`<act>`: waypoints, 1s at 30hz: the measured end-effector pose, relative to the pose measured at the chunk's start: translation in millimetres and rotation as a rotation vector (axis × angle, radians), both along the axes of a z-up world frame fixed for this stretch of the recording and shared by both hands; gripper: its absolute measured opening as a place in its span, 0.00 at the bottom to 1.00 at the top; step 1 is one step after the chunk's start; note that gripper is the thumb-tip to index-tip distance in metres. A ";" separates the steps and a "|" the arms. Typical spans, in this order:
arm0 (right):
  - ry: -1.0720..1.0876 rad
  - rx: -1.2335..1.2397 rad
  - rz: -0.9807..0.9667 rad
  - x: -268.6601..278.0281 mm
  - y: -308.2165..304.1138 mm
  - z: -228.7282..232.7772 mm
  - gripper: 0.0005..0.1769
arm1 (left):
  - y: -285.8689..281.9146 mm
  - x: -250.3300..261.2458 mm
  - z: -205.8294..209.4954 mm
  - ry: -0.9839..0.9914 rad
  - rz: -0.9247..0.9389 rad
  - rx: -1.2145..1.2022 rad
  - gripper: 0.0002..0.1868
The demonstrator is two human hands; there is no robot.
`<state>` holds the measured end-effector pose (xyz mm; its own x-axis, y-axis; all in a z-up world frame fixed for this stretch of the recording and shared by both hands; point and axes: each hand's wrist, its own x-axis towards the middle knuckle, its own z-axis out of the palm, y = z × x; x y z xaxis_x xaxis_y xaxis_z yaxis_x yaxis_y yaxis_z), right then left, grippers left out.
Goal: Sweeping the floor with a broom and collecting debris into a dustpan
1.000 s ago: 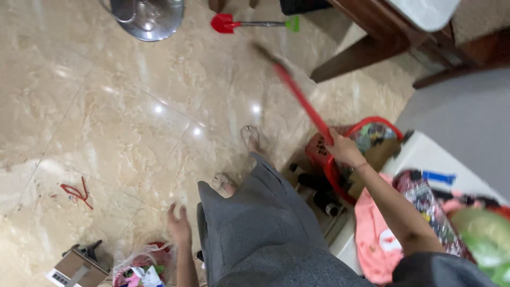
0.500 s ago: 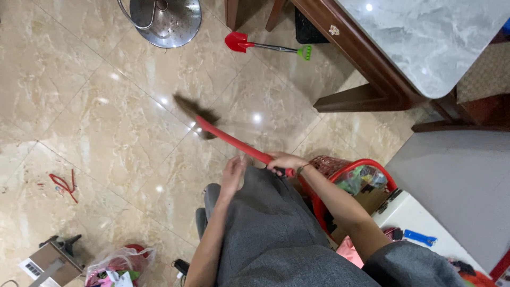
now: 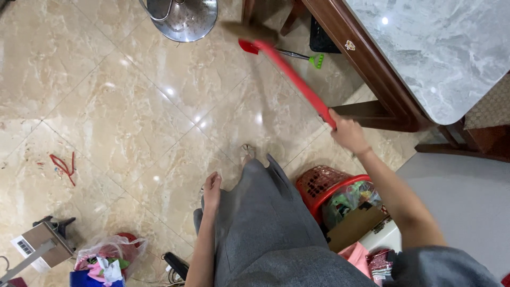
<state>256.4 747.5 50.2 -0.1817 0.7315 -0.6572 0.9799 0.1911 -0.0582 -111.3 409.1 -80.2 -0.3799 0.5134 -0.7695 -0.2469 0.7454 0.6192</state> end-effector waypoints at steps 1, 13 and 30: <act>0.094 0.082 -0.051 21.1 20.3 -41.4 0.41 | -5.8 0.3 -4.8 0.027 -0.005 -0.004 0.31; -0.033 -0.252 -0.096 105.7 14.6 -91.0 0.48 | -7.7 -7.2 -43.8 0.086 0.042 -0.023 0.27; 0.045 -0.132 -0.590 63.4 -34.0 85.0 0.39 | 65.8 40.4 -17.9 -0.064 -0.260 -0.078 0.28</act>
<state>319.8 713.5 135.2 0.1999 0.6298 -0.7506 0.9144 -0.3950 -0.0879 -70.9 474.9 -98.0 -0.1924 0.5258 -0.8285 -0.0779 0.8335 0.5470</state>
